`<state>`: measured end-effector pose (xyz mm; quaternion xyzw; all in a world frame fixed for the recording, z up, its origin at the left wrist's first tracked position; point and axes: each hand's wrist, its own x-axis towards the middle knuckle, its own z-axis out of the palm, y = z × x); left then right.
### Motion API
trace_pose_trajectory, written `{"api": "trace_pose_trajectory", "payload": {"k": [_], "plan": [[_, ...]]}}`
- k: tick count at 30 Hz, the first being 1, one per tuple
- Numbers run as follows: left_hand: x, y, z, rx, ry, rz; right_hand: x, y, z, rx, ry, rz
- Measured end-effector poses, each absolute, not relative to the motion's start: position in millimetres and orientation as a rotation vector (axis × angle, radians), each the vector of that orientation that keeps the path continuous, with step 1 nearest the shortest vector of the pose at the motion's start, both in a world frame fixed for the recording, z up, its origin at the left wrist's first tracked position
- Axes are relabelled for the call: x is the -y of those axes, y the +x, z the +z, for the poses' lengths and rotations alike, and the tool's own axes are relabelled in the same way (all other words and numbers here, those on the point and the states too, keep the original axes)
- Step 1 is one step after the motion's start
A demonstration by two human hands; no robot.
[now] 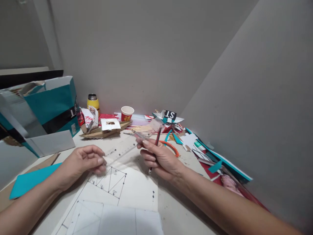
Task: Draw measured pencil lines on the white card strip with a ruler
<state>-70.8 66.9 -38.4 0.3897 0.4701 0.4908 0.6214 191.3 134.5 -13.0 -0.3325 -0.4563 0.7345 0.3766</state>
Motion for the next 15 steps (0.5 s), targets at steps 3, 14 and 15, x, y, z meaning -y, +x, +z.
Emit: {"api": "trace_pose_trajectory", "payload": {"k": [3, 14, 15], "plan": [[-61.8, -62.5, -39.2, -0.993, 0.975, 0.973, -139.0, 188.3, -6.7, 1.262, -0.831, 1.744], [-71.7, -76.6, -27.2, -1.186, 0.942, 1.184, -145.4, 189.1, 9.5, 2.496, -0.907, 1.398], [-71.5, -76.4, -27.4, -1.198, 0.947, 1.160, -145.5, 187.4, 8.1, 2.594, -0.881, 1.354]]}}
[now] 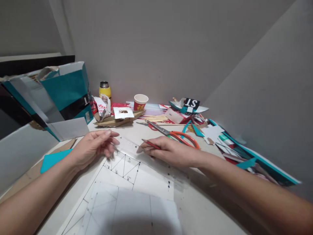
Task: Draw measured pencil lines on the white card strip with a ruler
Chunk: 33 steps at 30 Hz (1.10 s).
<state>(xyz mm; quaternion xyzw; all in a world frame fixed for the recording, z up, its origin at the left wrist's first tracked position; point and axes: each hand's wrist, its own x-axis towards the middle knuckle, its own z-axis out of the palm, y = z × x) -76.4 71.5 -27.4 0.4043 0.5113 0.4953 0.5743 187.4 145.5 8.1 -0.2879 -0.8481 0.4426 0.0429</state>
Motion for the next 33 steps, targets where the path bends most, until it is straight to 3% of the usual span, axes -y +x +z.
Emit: {"api": "trace_pose_trajectory", "payload": {"k": [7, 16, 33], "plan": [[-72.2, -76.8, -34.2, -1.311, 1.056, 1.054, -149.2, 177.9, 0.1, 2.751, -0.828, 1.272], [-73.5, -69.8, -39.6, -1.496, 1.268, 1.030, -153.9, 177.4, -11.2, 2.950, -0.893, 0.813], [-73.9, -68.1, -40.7, -1.733, 1.404, 1.076, -154.2, 172.5, -21.3, 2.961, -0.889, 0.581]]}}
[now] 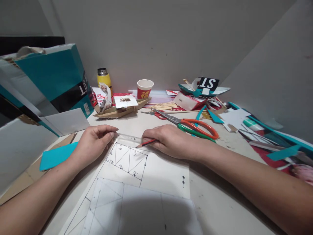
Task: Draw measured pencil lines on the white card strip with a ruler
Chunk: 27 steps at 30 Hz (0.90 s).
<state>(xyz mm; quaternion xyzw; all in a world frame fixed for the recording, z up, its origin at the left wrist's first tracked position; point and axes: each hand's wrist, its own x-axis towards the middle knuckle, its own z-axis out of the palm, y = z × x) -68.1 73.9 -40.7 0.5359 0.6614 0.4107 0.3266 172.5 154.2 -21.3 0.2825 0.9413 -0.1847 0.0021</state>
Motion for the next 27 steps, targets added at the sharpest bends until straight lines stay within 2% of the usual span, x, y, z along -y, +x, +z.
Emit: {"api": "trace_pose_trajectory", "payload": {"k": [27], "plan": [[-76.2, -72.1, -45.7, -1.798, 1.570, 0.922, -149.2, 168.0, -15.9, -2.926, 0.950, -0.482]]}}
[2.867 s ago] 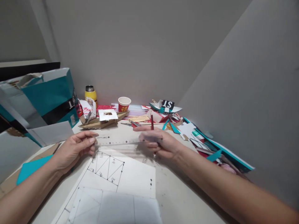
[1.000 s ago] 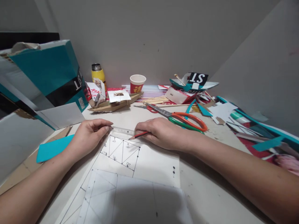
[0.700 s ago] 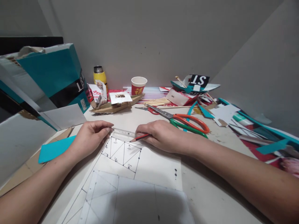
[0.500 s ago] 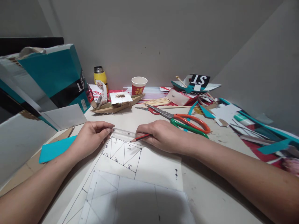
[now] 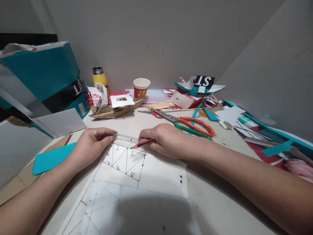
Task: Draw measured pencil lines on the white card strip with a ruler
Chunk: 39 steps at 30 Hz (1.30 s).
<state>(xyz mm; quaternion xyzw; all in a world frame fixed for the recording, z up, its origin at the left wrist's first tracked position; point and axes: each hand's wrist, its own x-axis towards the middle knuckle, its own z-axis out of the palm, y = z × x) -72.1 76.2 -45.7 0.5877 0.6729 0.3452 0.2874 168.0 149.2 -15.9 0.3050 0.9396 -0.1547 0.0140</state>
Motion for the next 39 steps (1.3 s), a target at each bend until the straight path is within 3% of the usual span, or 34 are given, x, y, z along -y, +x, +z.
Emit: {"api": "trace_pose_trajectory", "payload": {"k": [39], "plan": [[-74.9, -66.3, -46.9, -1.749, 1.535, 0.943, -147.7, 166.2, -14.6, -2.827, 1.004, -0.667]]}}
